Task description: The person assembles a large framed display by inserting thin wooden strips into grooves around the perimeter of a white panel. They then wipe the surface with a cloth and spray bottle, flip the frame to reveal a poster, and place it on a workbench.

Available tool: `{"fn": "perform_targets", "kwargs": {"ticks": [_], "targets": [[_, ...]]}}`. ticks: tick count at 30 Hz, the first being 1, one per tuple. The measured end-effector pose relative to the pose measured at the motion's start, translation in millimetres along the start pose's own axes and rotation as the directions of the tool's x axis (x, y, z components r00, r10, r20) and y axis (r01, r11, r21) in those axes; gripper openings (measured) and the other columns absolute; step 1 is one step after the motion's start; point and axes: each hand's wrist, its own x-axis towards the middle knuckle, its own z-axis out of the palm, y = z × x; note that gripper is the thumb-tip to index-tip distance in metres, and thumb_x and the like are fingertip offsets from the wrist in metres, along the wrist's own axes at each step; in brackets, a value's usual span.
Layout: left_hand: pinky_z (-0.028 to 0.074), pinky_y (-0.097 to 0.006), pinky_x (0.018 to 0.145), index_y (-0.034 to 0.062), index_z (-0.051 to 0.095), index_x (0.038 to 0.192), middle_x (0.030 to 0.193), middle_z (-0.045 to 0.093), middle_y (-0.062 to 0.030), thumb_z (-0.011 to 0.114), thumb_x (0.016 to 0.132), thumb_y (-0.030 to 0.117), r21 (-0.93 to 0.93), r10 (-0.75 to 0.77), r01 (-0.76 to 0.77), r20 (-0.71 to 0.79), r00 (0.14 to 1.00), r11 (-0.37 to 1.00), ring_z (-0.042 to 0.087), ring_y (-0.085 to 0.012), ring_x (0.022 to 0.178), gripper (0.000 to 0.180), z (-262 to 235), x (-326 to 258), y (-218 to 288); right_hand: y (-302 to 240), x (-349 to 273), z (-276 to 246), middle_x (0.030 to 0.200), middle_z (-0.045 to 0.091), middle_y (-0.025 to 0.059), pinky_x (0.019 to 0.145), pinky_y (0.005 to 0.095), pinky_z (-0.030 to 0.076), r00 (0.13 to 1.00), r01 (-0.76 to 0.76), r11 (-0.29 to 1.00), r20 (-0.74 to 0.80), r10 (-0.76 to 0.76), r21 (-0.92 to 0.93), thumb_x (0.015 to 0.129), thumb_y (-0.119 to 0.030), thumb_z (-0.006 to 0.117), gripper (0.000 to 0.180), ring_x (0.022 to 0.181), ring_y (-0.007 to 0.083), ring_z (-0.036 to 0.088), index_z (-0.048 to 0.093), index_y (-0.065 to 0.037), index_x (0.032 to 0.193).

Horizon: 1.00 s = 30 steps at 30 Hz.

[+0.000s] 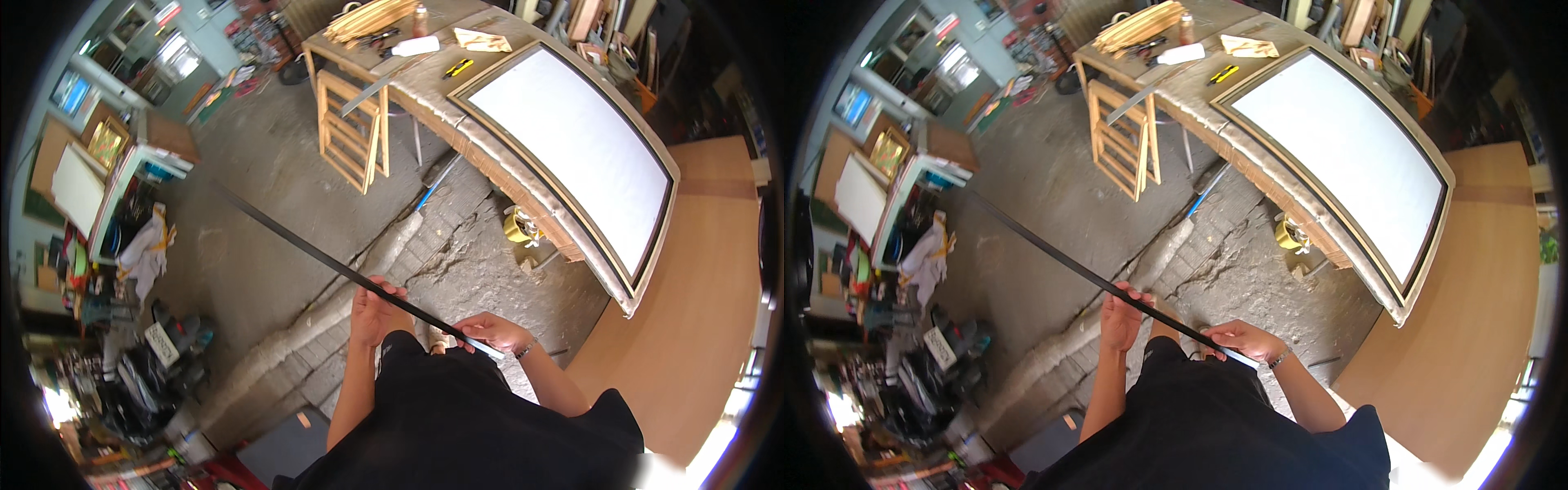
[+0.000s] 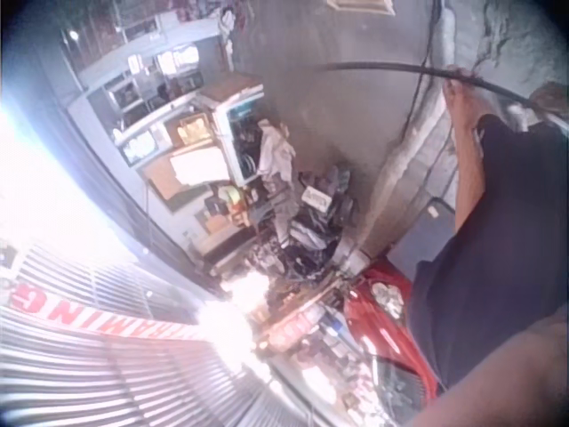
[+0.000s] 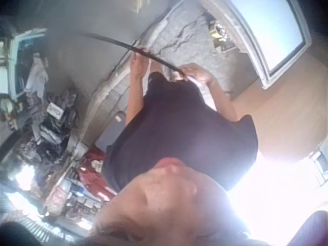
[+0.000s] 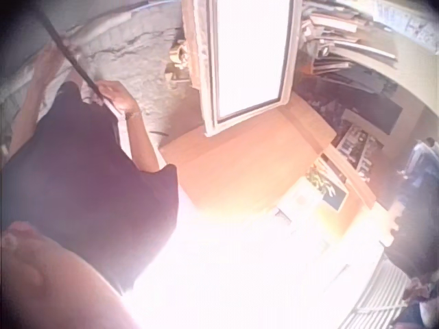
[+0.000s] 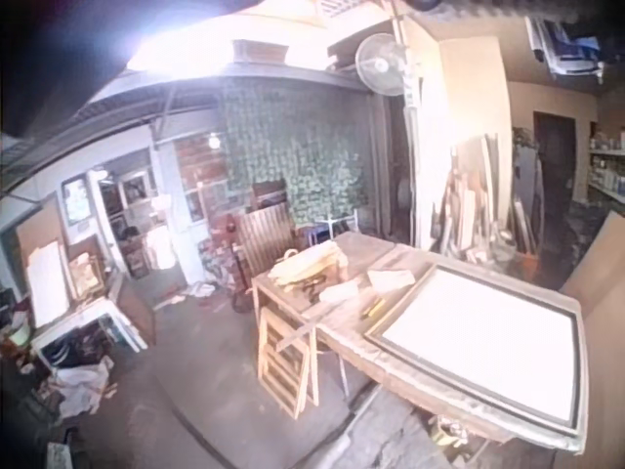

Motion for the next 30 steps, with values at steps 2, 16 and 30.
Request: {"fn": "perform_targets", "kwargs": {"ticks": [2, 16, 30], "targets": [[0.052, -0.051, 0.100, 0.0060, 0.054, 0.137, 0.114, 0.069, -0.0095, 0.056, 0.107, 0.026, -0.052, -0.065, 0.072, 0.126, 0.990, 0.996, 0.068, -0.0321, 0.113, 0.036, -7.7, 63.5, -5.7, -8.7, 17.1, -26.3, 0.105, 0.070, 0.0061, 0.079, 0.0278, 0.051, 0.998, 0.023, 0.996, -0.066, -0.017, 0.082, 0.105, -0.025, 0.062, 0.046, 0.085, 0.0117, 0.061, 0.059, 0.004, 0.140], [0.049, -0.040, 0.105, -0.0012, 0.049, 0.150, 0.139, 0.062, -0.0187, 0.044, 0.111, 0.043, 0.606, -0.683, 0.362, 0.456, 0.571, 0.708, 0.062, -0.0276, 0.128, 0.059, 35.4, 501.0, -12.1, -165.0, 149.0, -83.2, 0.099, 0.065, 0.0057, 0.079, 0.0276, 0.049, 0.389, 0.463, 0.876, -0.857, -0.336, -0.134, 0.106, -0.010, 0.057, 0.035, 0.084, 0.0123, 0.059, 0.062, 0.007, 0.135], [0.056, -0.034, 0.091, 0.0039, 0.067, 0.126, 0.118, 0.075, -0.0110, 0.056, 0.109, 0.027, 0.922, -0.785, -0.216, 0.387, 0.483, 0.321, 0.071, -0.0199, 0.106, 0.031, 77.4, 761.2, -117.1, -264.2, 263.0, -275.4, 0.088, 0.059, 0.0021, 0.064, 0.0236, 0.046, -0.332, 0.345, 0.871, -0.913, -0.235, -0.350, 0.104, -0.006, 0.055, 0.034, 0.071, 0.0074, 0.054, 0.064, 0.002, 0.136]]}}
